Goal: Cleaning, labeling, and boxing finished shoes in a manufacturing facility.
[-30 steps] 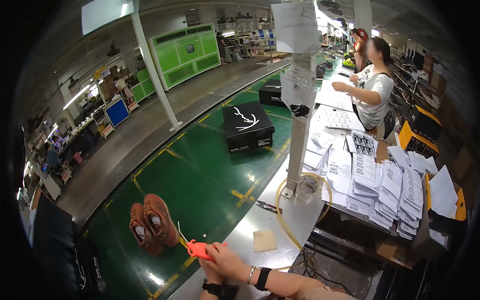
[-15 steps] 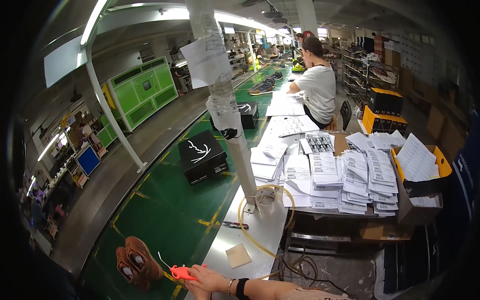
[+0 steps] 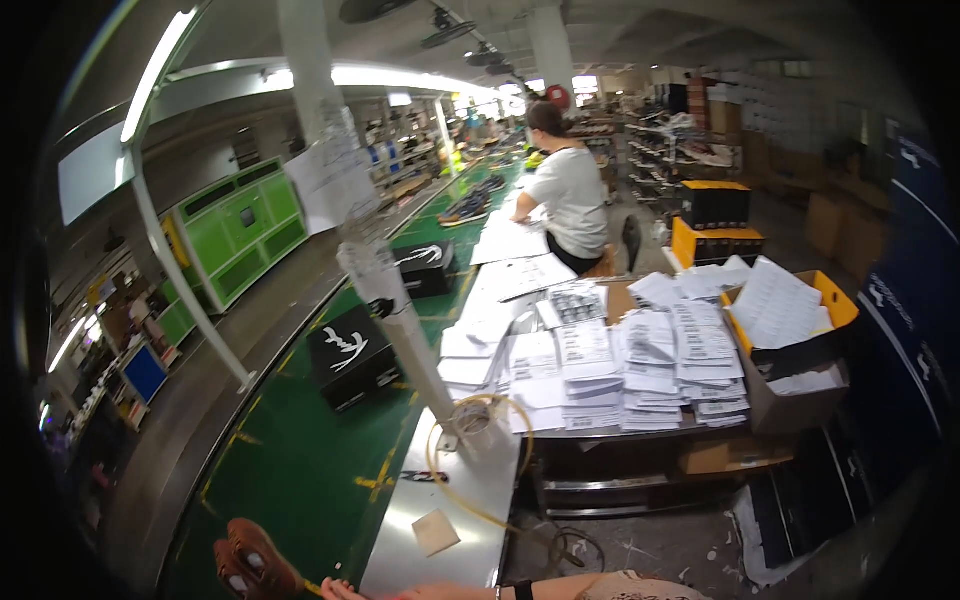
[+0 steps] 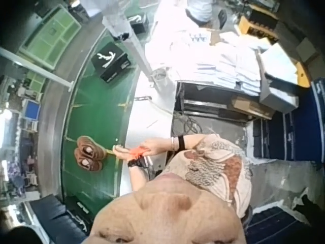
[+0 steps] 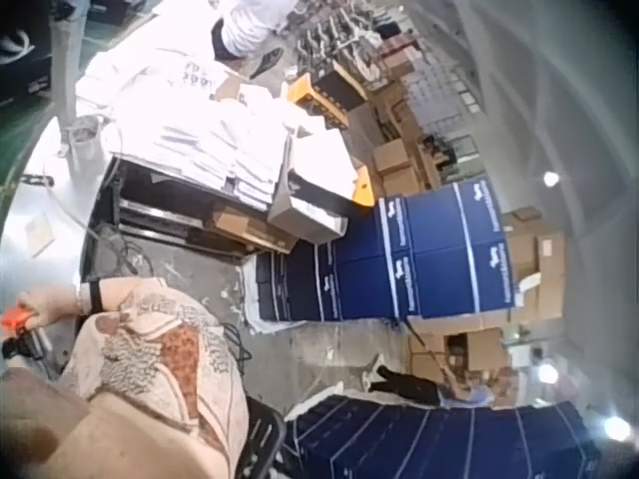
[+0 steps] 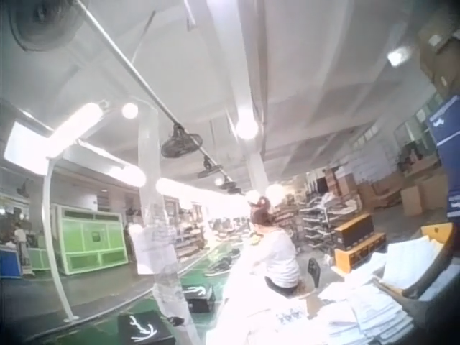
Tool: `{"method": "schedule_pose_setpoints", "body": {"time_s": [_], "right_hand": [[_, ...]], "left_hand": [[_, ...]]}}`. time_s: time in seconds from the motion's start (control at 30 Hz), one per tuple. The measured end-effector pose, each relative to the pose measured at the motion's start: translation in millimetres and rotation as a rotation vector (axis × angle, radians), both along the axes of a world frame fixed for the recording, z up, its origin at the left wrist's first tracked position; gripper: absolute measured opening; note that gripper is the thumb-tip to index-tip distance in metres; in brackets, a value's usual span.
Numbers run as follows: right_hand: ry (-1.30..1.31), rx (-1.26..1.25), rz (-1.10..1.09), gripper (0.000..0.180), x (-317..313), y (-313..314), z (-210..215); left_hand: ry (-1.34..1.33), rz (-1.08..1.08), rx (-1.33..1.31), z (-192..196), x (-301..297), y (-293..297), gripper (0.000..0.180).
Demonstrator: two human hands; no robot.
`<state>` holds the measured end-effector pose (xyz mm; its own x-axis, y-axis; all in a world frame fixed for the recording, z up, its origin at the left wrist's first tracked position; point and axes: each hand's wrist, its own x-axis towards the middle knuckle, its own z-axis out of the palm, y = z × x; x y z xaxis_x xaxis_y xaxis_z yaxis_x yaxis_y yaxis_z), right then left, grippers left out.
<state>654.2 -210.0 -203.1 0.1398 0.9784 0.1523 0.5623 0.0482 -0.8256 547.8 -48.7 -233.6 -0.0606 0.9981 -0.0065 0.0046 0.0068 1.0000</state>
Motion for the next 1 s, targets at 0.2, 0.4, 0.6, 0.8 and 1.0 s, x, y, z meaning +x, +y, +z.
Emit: {"method": "schedule_pose_setpoints", "body": {"time_s": [0.2,0.4,0.6,0.8,1.0], "right_hand": [[-0.059,-0.185,0.133,0.058,9.0,-15.6,17.2],[-0.033,-0.247,0.203,0.064,3.1,-17.2,19.8],[-0.096,-0.219,0.28,0.058,-0.4,-17.1,32.2],[-0.093,-0.111,0.225,0.052,-10.7,-8.1,24.6],[-0.223,-0.108,0.179,0.045,-15.3,-12.6,1.0]], "left_hand": [[-0.337,-0.02,-0.023,-0.4,-16.0,9.0,0.015],[-0.534,-0.204,-0.11,-25.5,-42.2,31.2,0.014],[-0.773,-0.339,-0.454,-28.8,-69.6,53.1,0.021],[-0.794,-0.523,-0.44,-54.2,-79.8,79.1,0.025],[-0.593,-0.453,-0.472,-25.8,-58.5,54.7,0.02]]}}
